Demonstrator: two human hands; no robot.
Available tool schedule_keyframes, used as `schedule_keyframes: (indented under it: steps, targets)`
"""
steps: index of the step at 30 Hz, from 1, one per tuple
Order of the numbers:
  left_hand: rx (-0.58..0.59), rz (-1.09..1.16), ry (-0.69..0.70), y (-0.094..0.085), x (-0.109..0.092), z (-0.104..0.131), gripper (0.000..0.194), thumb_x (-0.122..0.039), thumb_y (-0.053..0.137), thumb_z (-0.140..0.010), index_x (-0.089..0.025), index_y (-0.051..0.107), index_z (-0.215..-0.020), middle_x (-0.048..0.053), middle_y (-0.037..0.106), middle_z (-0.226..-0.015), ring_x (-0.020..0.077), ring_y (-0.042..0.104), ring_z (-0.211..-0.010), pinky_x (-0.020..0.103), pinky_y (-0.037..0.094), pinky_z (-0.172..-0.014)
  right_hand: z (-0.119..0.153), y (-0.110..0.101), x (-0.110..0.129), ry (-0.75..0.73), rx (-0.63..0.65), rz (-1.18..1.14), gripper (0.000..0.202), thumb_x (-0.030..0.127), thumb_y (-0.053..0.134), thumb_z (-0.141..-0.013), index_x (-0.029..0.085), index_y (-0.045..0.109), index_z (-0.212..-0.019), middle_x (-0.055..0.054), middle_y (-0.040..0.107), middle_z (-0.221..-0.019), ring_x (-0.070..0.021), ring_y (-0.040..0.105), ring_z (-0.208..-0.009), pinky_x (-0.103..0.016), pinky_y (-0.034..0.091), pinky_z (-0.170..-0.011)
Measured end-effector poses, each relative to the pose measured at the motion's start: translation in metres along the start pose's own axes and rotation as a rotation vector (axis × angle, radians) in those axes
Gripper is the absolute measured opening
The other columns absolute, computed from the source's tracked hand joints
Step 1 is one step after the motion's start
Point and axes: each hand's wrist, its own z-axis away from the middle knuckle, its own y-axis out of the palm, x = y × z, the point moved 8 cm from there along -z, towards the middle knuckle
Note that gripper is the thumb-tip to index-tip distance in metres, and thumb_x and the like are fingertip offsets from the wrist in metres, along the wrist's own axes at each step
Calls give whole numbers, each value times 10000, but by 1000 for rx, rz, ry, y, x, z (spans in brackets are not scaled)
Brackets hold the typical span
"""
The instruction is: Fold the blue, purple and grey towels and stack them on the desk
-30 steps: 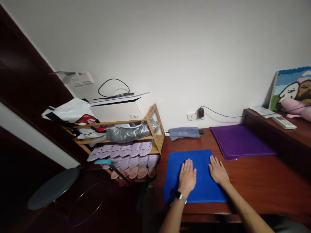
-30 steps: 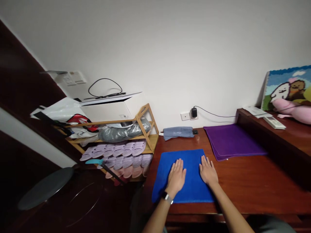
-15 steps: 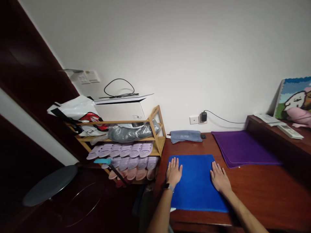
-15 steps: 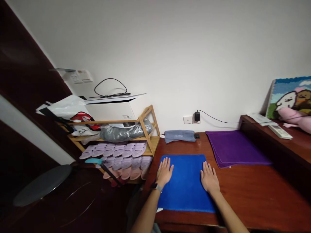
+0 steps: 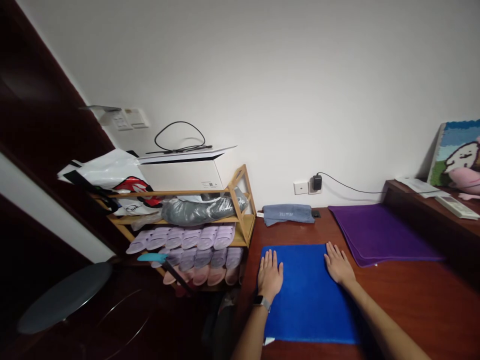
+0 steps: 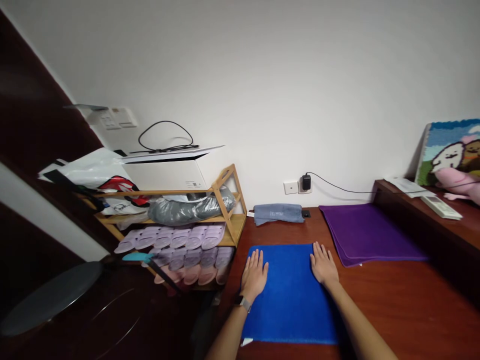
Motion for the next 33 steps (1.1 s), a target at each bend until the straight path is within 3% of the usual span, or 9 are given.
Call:
schedule_keyframes:
  steps: [3,9,12,14,19,22,28,30,33]
  targets:
    - [8,47,52,-7,-23,-7,588,-361,262,-1082,-120,393,-1603,145,388,-1647,271,316,-1552,514,275,-1279,3,2,0,-5,-1,-1,696,423,121,-1046,109,210,-1660,-67,239,-1721,-232,167,-1601,-433,110,-1299]
    - [101,187,311,2,-158,-34,606,-413,184,-1100,-166,325,-1635,90,352,-1678,226,266,-1573,461,257,-1292,3,-1,3,-23,12,38,688,383,144,-1043,71,209,-1652,-74,212,-1724,-249,162,-1601,-433,109,-1300]
    - [145,195,291,16,-181,-43,617,-432,161,-1098,-178,339,-1632,84,362,-1674,228,272,-1571,460,252,-1293,2,0,3,-28,15,27,681,368,150,-1039,82,223,-1652,-80,219,-1722,-239,163,-1602,-441,124,-1297]
    - [135,174,242,21,-157,-44,611,-443,173,-1096,-201,350,-1629,75,363,-1672,235,274,-1570,479,249,-1292,1,0,1,-25,-5,3,683,387,141,-1042,98,229,-1655,-81,238,-1718,-231,173,-1600,-447,130,-1295]
    - [58,18,31,11,-10,-34,575,-305,261,-1070,-185,371,-1621,119,396,-1647,283,330,-1546,544,298,-1256,1,3,-2,-12,-9,-10,697,422,129,-1046,101,213,-1659,-68,231,-1724,-228,170,-1601,-431,96,-1299]
    - [37,-7,58,-4,41,-25,567,-269,275,-1067,-186,363,-1620,107,428,-1636,240,392,-1519,474,340,-1242,1,0,1,4,5,-11,686,410,146,-1048,107,219,-1659,-60,241,-1724,-227,166,-1601,-433,84,-1299]
    - [3,82,189,-62,24,11,474,-302,337,-1078,-197,517,-1504,94,510,-1593,224,480,-1458,406,409,-1200,29,-50,-1,-5,-193,-141,654,375,214,-1034,72,449,-1563,-124,431,-1640,-253,345,-1527,-416,219,-1270]
    - [-12,149,270,-87,17,42,395,-284,363,-1076,-246,623,-1370,67,628,-1452,210,586,-1331,381,474,-1135,62,-63,-5,-133,-258,-208,611,385,229,-1033,119,619,-1421,-138,581,-1502,-256,498,-1403,-404,317,-1223]
    - [28,215,350,-111,20,105,301,-245,429,-1055,-299,706,-1161,37,716,-1192,204,670,-1124,356,548,-1014,134,-53,-15,-389,-141,-259,517,448,308,-1040,241,750,-1210,-102,705,-1302,-257,624,-1225,-408,420,-1153]
